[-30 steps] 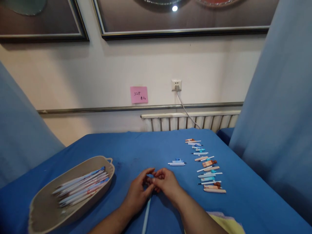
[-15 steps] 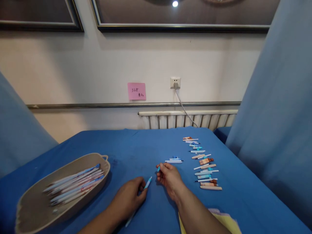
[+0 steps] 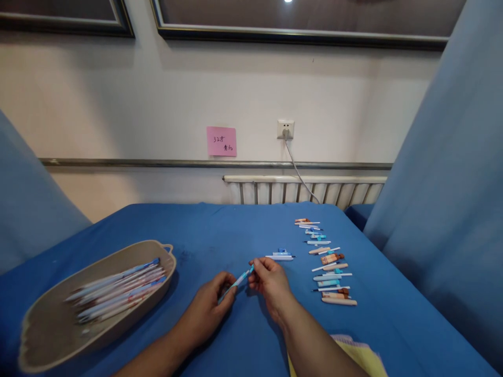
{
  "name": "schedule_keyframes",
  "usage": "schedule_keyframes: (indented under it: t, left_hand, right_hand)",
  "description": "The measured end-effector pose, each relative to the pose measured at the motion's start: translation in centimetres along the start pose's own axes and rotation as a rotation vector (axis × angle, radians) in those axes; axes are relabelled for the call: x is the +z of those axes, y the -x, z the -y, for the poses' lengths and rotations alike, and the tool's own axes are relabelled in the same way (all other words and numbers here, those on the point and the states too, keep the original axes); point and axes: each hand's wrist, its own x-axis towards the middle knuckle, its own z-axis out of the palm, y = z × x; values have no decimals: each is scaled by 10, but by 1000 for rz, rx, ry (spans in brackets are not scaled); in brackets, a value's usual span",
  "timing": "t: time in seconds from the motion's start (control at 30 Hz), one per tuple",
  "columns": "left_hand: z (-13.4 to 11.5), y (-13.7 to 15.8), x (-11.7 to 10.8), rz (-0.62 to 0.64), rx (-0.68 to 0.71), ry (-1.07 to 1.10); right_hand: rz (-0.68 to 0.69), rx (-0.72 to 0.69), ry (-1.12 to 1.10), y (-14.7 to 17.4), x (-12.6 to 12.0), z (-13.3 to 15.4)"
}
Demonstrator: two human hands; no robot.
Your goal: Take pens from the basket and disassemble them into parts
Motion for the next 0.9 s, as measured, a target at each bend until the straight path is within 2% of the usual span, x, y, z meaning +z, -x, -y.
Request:
schedule_keyframes:
  t: [0.2,0.6,0.9]
  left_hand:
    - [3,0,2,7,16,-6]
    - [8,0,3,-33,3,46]
    - [9,-1,0,-60,20,40]
  right_hand:
    - [-28,-30,-18,-1,1,0]
    - [58,-56,116,-4,-2,-6]
    - [70,-32,138,-3,-5,-7]
